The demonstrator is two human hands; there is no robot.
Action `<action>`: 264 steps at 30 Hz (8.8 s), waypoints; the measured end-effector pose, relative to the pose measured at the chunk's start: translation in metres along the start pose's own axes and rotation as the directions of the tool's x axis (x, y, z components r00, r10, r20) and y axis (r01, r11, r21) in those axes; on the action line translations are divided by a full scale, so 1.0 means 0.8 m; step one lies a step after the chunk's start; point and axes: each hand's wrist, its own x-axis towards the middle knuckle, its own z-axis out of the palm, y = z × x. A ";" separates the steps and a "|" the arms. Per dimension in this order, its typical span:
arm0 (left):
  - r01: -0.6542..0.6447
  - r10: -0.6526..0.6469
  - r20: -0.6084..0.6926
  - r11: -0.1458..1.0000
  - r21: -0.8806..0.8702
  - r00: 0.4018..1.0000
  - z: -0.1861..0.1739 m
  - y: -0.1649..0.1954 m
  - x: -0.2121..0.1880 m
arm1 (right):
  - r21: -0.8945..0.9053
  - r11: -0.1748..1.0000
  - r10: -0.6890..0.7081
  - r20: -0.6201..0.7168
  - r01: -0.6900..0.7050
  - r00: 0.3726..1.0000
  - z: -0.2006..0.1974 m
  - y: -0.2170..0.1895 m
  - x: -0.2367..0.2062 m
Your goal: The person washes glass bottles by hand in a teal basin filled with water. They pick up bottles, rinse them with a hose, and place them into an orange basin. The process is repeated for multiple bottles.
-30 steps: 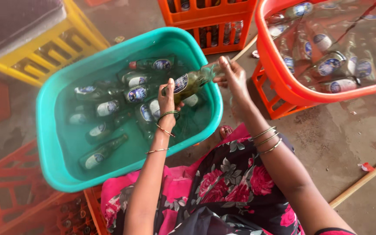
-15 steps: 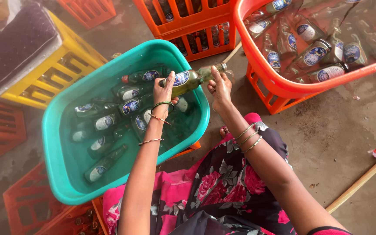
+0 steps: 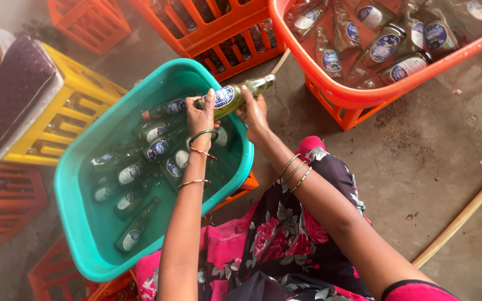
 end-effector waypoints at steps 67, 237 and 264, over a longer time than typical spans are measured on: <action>0.127 -0.099 0.121 0.961 -0.248 0.988 -0.016 -0.017 0.004 | 0.090 0.994 0.072 -0.140 -0.060 0.988 0.038 -0.008 -0.034; -0.618 0.619 -0.013 0.784 -0.053 0.786 -0.001 -0.021 -0.006 | 0.176 0.983 0.056 -0.070 -0.043 0.996 0.045 0.032 -0.030; -0.621 0.621 -0.004 0.784 -0.031 0.784 -0.001 -0.021 -0.003 | 0.168 0.985 0.059 -0.079 -0.045 0.995 0.045 0.036 -0.025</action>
